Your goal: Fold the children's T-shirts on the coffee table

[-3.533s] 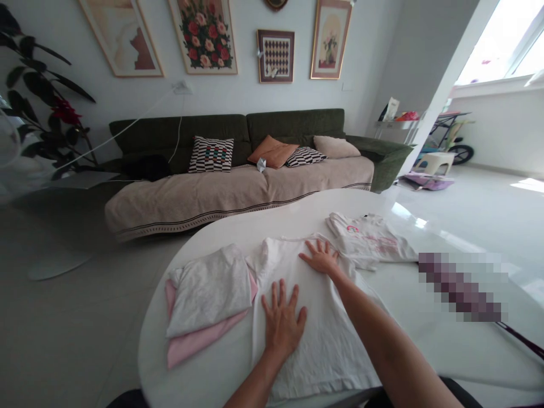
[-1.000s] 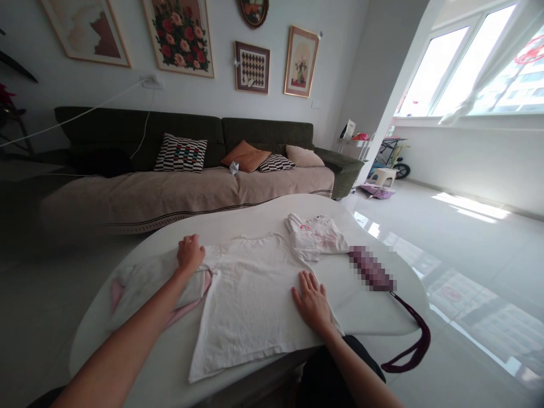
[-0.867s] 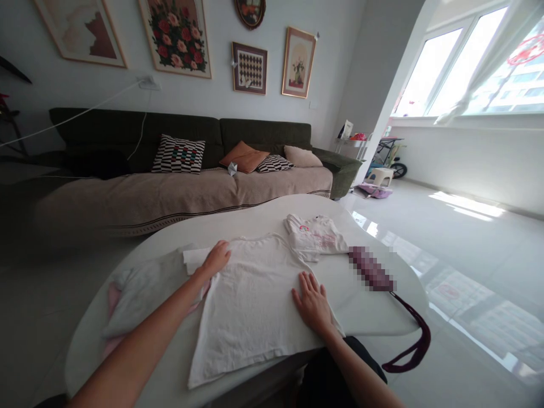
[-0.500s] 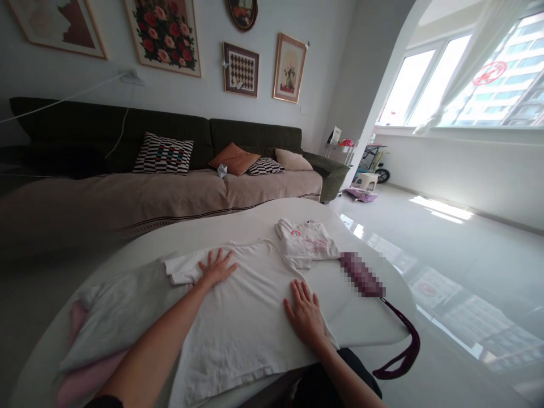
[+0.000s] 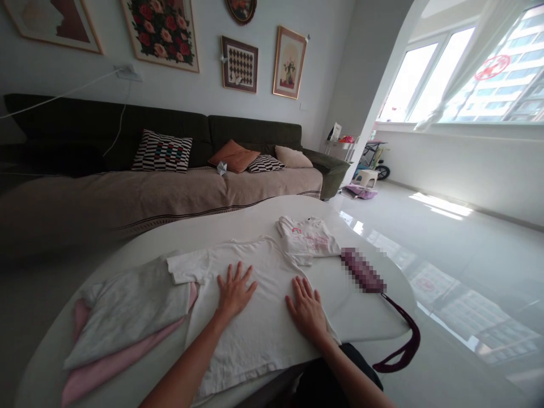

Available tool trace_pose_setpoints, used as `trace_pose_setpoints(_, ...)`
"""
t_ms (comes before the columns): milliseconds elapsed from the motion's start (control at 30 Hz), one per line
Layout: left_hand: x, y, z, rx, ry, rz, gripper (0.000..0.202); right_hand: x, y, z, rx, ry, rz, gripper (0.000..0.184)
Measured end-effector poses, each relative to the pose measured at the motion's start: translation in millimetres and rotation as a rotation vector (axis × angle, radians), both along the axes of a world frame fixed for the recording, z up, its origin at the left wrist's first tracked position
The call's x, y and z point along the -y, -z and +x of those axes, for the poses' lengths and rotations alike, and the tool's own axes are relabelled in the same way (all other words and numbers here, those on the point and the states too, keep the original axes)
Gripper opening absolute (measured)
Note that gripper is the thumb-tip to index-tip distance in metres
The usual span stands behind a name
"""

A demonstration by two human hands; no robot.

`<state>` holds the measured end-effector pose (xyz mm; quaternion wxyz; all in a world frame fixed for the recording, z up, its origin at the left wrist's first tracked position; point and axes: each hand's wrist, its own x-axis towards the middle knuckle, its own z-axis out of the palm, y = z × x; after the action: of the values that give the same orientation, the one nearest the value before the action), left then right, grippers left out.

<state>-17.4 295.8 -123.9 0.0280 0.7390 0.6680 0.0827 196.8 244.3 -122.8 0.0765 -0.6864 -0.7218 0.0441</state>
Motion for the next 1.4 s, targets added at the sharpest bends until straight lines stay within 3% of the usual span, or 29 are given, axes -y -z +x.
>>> trace_pose_setpoints(167, 4.5, 2.2, -0.9, -0.009, -0.016, 0.012, 0.054, -1.3, 0.1, 5.3, 0.004, -0.018, -0.051, 0.061)
trace_pose_setpoints(300, 2.6, 2.7, -1.2, 0.004, -0.021, 0.031, 0.054, -20.0, -16.5, -0.2, 0.02, -0.008, -0.104, 0.057)
trace_pose_setpoints(400, 4.1, 2.3, -0.3, 0.028, -0.025, 0.034, 0.054, -44.4, -28.1, -30.0, -0.015, -0.1, -0.045, 0.053)
trace_pose_setpoints(533, 6.6, -1.8, -0.1, 0.049, -0.033, 0.028, 0.05, -85.1, -21.8, -77.2, -0.073, -0.339, -0.089, 0.053)
trace_pose_setpoints(633, 6.7, -4.0, -0.1, 0.036, -0.045, 0.012, 0.051, -121.3, -11.2, -85.0, -0.077, -0.278, -0.084, 0.054)
trace_pose_setpoints(800, 3.9, -0.3, 0.3, 0.039, -0.057, 0.019, 0.053, -170.9, -1.3, -65.6, -0.099, -0.114, -0.034, 0.057)
trace_pose_setpoints(1000, 1.4, 3.8, 0.7, 0.046, -0.049, 0.027, 0.052, -185.4, -4.0, -67.4, -0.139, -0.018, 0.025, 0.055)
trace_pose_setpoints(1100, 1.6, 3.1, 1.4, 0.051, -0.056, 0.0, 0.053, -183.0, -20.1, -46.4, -0.16, 0.001, 0.071, 0.049)
trace_pose_setpoints(1233, 2.7, 0.9, 2.5, 0.032, -0.055, -0.012, 0.053, -173.8, -38.6, 20.3, -0.187, 0.263, 0.108, 0.052)
trace_pose_setpoints(1333, 3.5, -1.3, 3.5, 0.006, -0.065, -0.006, 0.053, -164.9, -35.2, 62.5, -0.222, 0.381, 0.039, 0.059)
trace_pose_setpoints(1400, 4.0, -2.8, 4.0, -0.006, -0.067, -0.017, 0.053, -161.9, -27.4, 74.8, -0.252, 0.397, -0.002, 0.055)
